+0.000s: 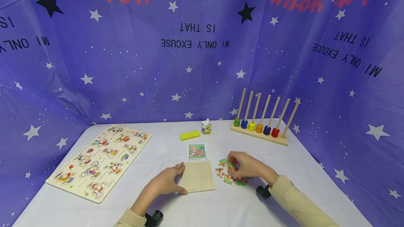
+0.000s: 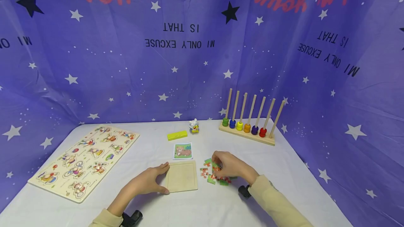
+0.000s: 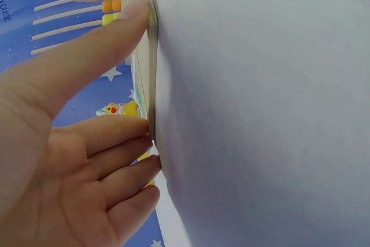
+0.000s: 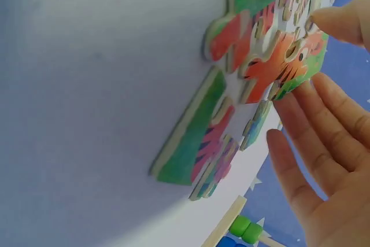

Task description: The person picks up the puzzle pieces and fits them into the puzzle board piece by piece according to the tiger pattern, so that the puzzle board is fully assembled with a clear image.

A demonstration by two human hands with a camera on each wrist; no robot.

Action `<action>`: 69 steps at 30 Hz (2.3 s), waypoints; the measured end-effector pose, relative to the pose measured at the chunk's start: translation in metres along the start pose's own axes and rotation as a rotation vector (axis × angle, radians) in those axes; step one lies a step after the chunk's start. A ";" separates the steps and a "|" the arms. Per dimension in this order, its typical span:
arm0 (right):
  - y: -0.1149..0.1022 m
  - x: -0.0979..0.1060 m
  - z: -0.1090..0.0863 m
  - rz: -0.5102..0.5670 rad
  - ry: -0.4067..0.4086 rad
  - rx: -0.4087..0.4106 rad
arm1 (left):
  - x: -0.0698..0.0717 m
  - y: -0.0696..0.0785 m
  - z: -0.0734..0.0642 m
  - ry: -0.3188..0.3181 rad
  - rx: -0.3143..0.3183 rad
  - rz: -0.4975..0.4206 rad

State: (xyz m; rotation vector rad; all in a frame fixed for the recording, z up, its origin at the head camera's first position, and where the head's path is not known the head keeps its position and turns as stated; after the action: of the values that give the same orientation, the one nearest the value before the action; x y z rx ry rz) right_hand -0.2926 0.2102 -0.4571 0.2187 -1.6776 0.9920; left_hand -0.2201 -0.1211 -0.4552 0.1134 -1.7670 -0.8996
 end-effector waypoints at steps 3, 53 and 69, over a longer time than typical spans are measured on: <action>-0.002 0.000 0.002 -0.009 0.031 0.018 | 0.000 0.000 0.000 0.001 -0.002 -0.003; -0.076 -0.044 0.080 0.036 0.051 0.160 | 0.007 -0.010 -0.002 -0.047 -0.037 -0.013; -0.087 -0.053 0.101 -0.076 0.016 0.205 | 0.004 -0.013 0.000 -0.030 -0.047 0.006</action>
State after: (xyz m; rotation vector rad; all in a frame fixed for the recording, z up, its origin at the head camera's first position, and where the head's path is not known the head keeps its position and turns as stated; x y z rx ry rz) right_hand -0.2932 0.0670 -0.4629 0.4060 -1.5416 1.1057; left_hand -0.2258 -0.1326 -0.4603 0.0643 -1.7718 -0.9418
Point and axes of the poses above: each hand's wrist, its own z-axis towards the middle knuckle, its own x-axis out of the back of the hand, y = z × x, the point moved 1 cm from there along z, towards the middle knuckle, and after that the axes turned 4 degrees about -y, right-handed, at the moved point
